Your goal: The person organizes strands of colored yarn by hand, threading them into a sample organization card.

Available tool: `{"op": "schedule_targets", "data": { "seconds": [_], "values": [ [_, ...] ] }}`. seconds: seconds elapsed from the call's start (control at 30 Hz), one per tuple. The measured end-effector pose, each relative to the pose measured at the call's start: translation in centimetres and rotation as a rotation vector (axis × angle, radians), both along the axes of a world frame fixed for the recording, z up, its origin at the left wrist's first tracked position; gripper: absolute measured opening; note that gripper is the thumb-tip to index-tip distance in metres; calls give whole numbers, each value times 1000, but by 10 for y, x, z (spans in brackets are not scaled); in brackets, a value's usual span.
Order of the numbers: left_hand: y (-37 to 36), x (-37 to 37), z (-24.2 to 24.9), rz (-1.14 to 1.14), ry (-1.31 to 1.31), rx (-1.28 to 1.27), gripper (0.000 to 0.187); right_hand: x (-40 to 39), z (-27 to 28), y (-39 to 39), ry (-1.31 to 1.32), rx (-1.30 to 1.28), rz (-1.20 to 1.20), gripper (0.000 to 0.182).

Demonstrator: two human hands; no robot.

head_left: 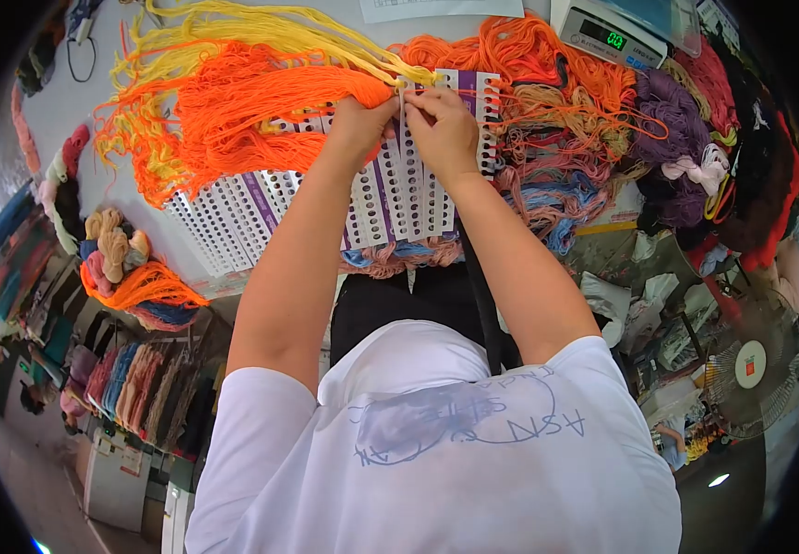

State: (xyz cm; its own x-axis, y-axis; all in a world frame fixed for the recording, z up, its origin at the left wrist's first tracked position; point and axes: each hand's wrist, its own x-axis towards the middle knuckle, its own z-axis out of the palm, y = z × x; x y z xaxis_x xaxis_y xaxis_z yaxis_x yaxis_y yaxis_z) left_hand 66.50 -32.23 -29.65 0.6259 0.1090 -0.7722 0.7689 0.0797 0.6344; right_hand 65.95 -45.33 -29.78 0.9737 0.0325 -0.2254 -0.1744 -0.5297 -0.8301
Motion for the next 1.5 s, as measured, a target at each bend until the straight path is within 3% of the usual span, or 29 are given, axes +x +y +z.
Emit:
{"op": "schedule_targets", "data": {
  "seconds": [0.13,0.27,0.33,0.43,0.47,0.57,0.67,0.73,0.8,0.83,0.87,0.93,0.97,1.07,1.2,1.33,1.37,1.43,1.5],
  "values": [
    [-2,1,-1,55,17,-45,12,-7,-6,-6,-43,54,26,16],
    [-1,-3,5,132,-63,106,12,1,-3,-16,45,142,-4,21],
    [20,-7,7,182,-142,157,20,7,-3,-21,-29,-131,134,24],
    [41,-10,32,531,-274,-167,20,14,-3,-26,-109,-295,242,21],
    [46,-14,36,532,-274,-163,20,15,-4,-26,-163,-367,287,17],
    [63,-23,35,555,-335,-700,13,18,-6,-24,-251,-414,343,9],
    [58,-24,28,449,-284,-797,14,23,-6,-24,-464,-438,378,5],
    [44,-16,39,427,-226,-749,9,24,-2,-24,-497,-389,381,8],
    [28,-9,36,144,-260,-501,11,22,5,-23,-529,-334,386,10],
    [19,-9,27,10,-284,-414,8,19,13,-22,-437,-251,404,13],
    [13,-10,16,12,-284,-415,8,18,18,-21,-344,-169,419,17],
    [4,-10,4,-256,-418,11,5,17,23,-19,-255,-131,419,18],
    [3,-14,1,-219,-322,73,6,16,24,-19,-165,-93,418,19],
    [28,-24,0,-120,-469,120,16,20,3,-23,-151,-177,396,20],
    [107,-20,63,362,-375,100,16,23,-19,-24,0,-241,370,21],
    [226,-9,83,440,-542,71,9,22,-22,-22,8,-231,339,19],
    [226,-1,95,440,-548,71,9,22,-21,-21,3,-230,339,19],
    [223,12,121,524,-700,364,10,22,-19,-20,20,-266,324,18],
    [212,5,132,433,-666,384,15,16,-12,-20,-67,-195,285,19]
  ]
}}
